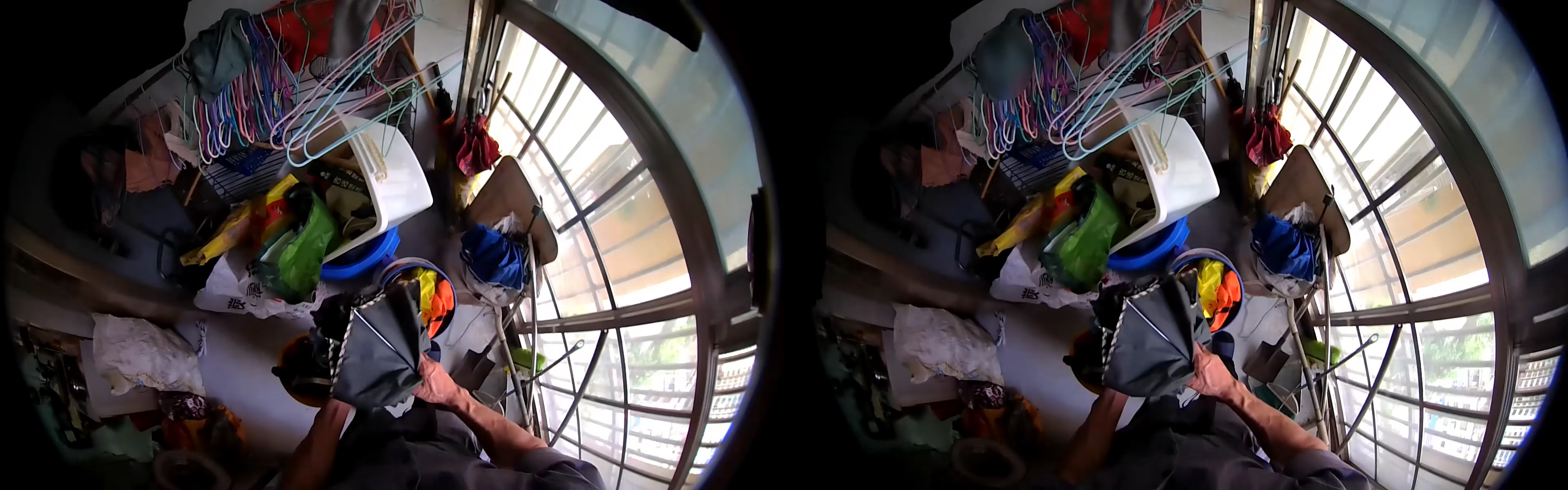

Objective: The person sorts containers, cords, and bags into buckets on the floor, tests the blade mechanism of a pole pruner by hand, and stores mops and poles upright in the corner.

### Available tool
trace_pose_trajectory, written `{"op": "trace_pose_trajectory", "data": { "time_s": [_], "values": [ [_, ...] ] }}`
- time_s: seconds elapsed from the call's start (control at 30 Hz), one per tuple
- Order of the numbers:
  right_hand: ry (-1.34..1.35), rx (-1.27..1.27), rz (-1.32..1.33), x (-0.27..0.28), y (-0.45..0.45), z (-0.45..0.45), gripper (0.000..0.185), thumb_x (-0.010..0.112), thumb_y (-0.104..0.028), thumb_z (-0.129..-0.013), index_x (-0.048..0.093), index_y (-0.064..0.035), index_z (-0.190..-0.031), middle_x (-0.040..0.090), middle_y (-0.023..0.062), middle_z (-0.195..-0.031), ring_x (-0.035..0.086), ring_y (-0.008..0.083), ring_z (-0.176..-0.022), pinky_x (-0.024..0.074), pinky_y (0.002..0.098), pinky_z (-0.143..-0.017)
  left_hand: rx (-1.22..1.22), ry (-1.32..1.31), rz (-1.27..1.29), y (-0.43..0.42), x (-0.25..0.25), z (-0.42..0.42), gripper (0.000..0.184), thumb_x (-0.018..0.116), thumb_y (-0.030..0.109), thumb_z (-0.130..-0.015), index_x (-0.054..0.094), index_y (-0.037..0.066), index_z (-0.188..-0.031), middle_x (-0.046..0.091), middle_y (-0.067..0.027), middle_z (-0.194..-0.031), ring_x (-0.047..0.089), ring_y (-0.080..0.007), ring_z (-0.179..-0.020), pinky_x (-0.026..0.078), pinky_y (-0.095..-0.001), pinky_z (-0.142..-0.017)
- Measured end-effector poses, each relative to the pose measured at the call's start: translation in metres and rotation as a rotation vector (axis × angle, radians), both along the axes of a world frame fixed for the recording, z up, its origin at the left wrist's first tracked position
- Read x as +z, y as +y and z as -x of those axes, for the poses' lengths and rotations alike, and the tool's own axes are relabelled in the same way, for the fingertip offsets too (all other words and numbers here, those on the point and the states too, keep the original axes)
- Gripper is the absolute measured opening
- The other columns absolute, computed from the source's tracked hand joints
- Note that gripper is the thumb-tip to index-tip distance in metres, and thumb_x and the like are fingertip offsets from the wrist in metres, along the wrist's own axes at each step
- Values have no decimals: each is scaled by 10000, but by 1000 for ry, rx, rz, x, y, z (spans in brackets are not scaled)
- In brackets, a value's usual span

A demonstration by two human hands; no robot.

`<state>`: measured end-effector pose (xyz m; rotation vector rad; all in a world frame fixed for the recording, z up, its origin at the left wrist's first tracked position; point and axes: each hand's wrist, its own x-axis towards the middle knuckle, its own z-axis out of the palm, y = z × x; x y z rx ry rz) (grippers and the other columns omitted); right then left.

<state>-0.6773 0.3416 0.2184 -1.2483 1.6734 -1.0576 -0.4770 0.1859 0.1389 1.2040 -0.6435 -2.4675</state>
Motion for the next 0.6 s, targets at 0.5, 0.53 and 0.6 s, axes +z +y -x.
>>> {"op": "trace_pose_trajectory", "data": {
  "time_s": [0.5,0.53,0.6],
  "values": [
    [-600,-503,-185,28,25,-35,386,771,-224,-846,648,35,-1104,677,39,-884,585,144,-823,479,298,-786,-350,-234,364,-31,3,-36,361,579,253,-977,607,21,-1253,625,-84,-1213,585,-215,-1099,486,-347,-942],
    [-639,-574,-178,29,33,-32,389,778,-228,-839,652,41,-1091,674,32,-866,586,143,-809,481,293,-785,-484,-344,548,-33,6,-36,364,580,255,-978,605,13,-1249,631,-86,-1199,595,-214,-1081,490,-344,-934],
    [-640,-616,-211,8,51,-21,281,790,-208,-818,673,18,-936,667,44,-796,612,144,-732,496,318,-681,-471,-349,564,-35,17,-35,316,578,211,-973,619,5,-1210,640,-82,-1149,599,-199,-1019,492,-337,-898]
  ]
}}
